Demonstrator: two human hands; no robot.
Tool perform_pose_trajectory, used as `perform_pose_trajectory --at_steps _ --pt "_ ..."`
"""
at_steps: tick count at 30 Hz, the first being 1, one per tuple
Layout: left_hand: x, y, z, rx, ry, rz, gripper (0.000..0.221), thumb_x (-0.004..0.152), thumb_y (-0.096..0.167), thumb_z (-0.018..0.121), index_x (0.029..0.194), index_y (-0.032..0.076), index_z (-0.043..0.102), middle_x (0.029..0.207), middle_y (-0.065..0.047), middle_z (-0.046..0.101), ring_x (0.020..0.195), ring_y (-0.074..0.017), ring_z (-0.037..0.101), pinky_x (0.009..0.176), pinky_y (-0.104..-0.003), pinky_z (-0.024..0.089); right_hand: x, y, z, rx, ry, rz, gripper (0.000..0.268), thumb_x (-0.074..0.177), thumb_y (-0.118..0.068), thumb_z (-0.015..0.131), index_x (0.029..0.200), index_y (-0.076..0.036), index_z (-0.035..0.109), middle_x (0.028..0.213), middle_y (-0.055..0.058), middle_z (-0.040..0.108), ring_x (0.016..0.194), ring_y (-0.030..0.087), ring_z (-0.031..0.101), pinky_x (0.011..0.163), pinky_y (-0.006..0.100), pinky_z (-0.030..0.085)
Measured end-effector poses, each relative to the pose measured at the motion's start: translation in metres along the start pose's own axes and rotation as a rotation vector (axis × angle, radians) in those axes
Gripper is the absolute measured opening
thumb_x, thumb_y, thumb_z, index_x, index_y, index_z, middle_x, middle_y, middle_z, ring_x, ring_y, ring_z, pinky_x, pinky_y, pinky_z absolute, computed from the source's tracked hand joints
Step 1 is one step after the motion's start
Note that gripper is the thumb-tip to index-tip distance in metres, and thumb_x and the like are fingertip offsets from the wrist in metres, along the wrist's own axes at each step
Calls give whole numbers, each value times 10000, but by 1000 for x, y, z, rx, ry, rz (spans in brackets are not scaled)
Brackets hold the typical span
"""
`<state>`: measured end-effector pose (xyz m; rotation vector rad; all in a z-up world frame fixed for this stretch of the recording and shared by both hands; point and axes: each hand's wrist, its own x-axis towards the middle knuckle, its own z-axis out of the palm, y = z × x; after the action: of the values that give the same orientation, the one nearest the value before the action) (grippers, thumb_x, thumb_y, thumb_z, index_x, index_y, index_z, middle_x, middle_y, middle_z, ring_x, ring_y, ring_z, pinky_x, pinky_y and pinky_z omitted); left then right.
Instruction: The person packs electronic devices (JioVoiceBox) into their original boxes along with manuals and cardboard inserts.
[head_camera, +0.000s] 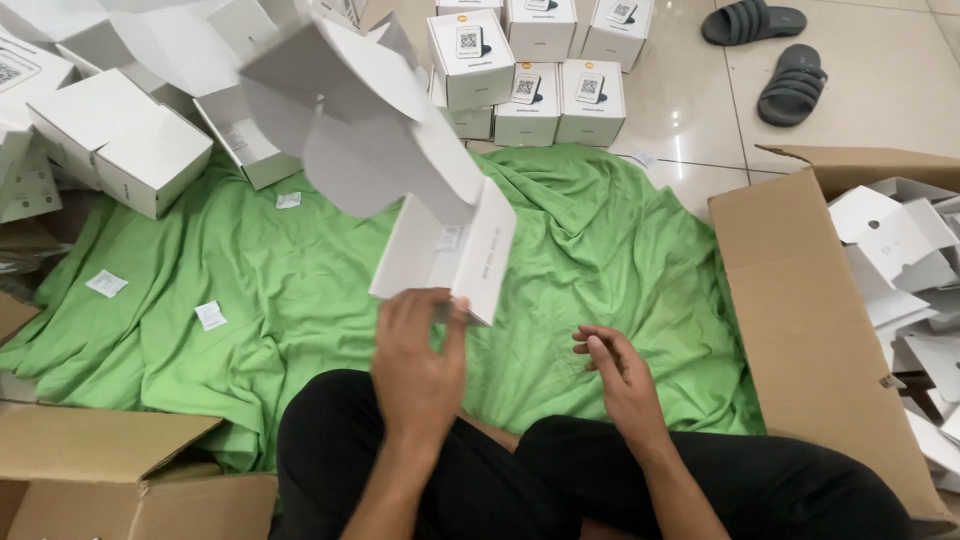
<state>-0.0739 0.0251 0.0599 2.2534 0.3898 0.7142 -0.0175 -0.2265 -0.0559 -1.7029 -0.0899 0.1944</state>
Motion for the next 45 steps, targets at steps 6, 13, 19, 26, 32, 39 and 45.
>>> perform_pose_trajectory --at_steps 6,13,19,26,32,39,45 --pt "-59 12 86 -48 -365 151 193 951 275 669 1022 105 726 1021 -35 734 1010 -268 653 767 -445 547 5 9 -23 -50 -92 34 449 1049 -305 485 1386 -23 576 1244 96 706 1124 203 671 927 342 533" --pt "-55 7 75 -21 -465 137 237 926 310 678 1056 116 722 1073 -50 699 1004 -287 658 719 -443 556 2 26 -23 -408 -82 216 609 963 -412 611 1403 0 524 1240 199 720 1105 300 712 932 385 549" --pt "-56 -20 94 32 -506 -140 388 976 257 567 1315 72 615 1182 -151 660 979 -413 662 807 -524 535 0 16 -20 -467 -31 175 524 1004 -349 539 1413 -21 549 1230 218 712 1075 346 704 908 414 539" --pt "-70 -42 110 57 -566 -115 356 979 258 563 1264 61 646 1155 -167 706 944 -439 682 818 -543 532 -2 7 -18 -466 22 184 484 977 -262 527 1406 -38 558 1152 231 725 946 376 737 826 438 569" --pt "-66 -37 108 135 -595 -106 347 971 241 566 1259 67 654 1112 -170 710 918 -430 689 799 -539 541 -3 9 -17 -528 14 133 465 967 -225 549 1379 -11 571 1118 265 718 958 392 731 841 437 554" --pt "-65 -41 107 182 -612 -81 346 946 247 593 1229 58 658 1083 -167 718 899 -409 698 785 -526 553 -5 7 -17 -583 7 157 476 940 -237 589 1357 -6 578 1100 254 727 931 384 741 823 439 564" --pt "-65 -40 107 257 -653 -92 360 943 275 592 1220 54 654 1098 -146 721 921 -380 704 778 -514 557 -4 15 -19 -595 -13 160 504 933 -264 609 1357 4 570 1079 243 742 930 361 744 828 427 569"
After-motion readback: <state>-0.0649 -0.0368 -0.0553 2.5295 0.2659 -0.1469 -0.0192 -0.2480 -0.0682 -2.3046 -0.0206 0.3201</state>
